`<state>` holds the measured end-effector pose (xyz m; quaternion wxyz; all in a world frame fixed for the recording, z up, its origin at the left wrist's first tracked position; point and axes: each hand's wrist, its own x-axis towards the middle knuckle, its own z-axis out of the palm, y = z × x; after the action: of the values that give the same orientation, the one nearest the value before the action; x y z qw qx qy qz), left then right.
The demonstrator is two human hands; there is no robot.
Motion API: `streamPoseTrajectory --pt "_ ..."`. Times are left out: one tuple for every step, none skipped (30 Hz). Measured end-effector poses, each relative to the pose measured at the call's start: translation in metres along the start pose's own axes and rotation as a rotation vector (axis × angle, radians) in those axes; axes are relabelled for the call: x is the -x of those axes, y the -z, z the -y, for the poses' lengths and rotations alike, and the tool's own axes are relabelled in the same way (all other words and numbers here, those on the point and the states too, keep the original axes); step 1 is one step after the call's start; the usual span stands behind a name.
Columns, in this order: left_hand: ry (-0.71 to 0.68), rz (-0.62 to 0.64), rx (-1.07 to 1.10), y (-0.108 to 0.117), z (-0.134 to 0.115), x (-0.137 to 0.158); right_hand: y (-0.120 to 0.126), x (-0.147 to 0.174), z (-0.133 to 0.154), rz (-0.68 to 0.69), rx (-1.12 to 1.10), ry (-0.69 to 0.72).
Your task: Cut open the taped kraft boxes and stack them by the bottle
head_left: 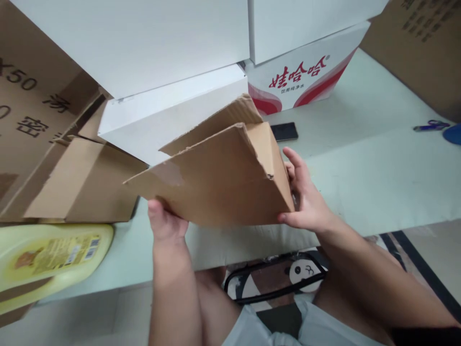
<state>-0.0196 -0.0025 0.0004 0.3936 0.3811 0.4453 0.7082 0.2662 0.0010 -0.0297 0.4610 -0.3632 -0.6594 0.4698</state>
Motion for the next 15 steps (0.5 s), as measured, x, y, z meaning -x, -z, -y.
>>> streamPoseTrajectory --pt "0.015 0.048 -0.002 0.004 0.000 0.001 0.002 -0.001 -0.001 0.018 -0.027 -0.020" --pt "0.023 0.082 0.006 0.009 0.000 0.001 0.003 -0.001 -0.002 0.034 -0.046 -0.025" --pt "0.012 0.097 0.020 0.012 0.000 0.002 0.004 -0.002 -0.003 0.057 -0.062 -0.016" --pt "-0.020 0.094 0.036 0.014 0.000 0.002 0.005 -0.003 -0.004 0.090 -0.074 0.006" --pt "-0.071 0.075 0.052 0.015 -0.001 0.002 0.007 -0.004 -0.004 0.130 -0.073 0.032" --pt "-0.135 0.050 0.067 0.014 -0.002 0.002 0.008 -0.005 -0.004 0.168 -0.051 0.059" --pt "-0.205 0.026 0.078 0.012 -0.004 0.002 0.009 -0.005 -0.003 0.195 -0.009 0.092" --pt "-0.259 0.021 0.079 0.011 -0.007 0.003 0.010 -0.005 -0.002 0.200 0.041 0.127" --pt "-0.295 0.035 0.071 0.009 -0.010 0.003 0.011 -0.005 -0.001 0.161 0.081 0.172" --pt "-0.324 0.064 0.053 0.009 -0.014 0.005 0.012 -0.004 0.002 0.073 0.100 0.226" --pt "-0.350 0.099 0.025 0.010 -0.018 0.006 0.013 -0.001 0.007 -0.044 0.101 0.285" --pt "-0.377 0.130 -0.012 0.012 -0.023 0.009 0.014 0.002 0.012 -0.160 0.090 0.345" --pt "-0.397 0.158 -0.056 0.015 -0.027 0.012 0.014 0.005 0.019 -0.253 0.080 0.399" --pt "-0.398 0.167 -0.104 0.019 -0.032 0.015 0.015 0.009 0.027 -0.296 0.085 0.446" --pt "-0.355 0.165 -0.147 0.023 -0.036 0.019 0.016 0.013 0.035 -0.278 0.106 0.484"
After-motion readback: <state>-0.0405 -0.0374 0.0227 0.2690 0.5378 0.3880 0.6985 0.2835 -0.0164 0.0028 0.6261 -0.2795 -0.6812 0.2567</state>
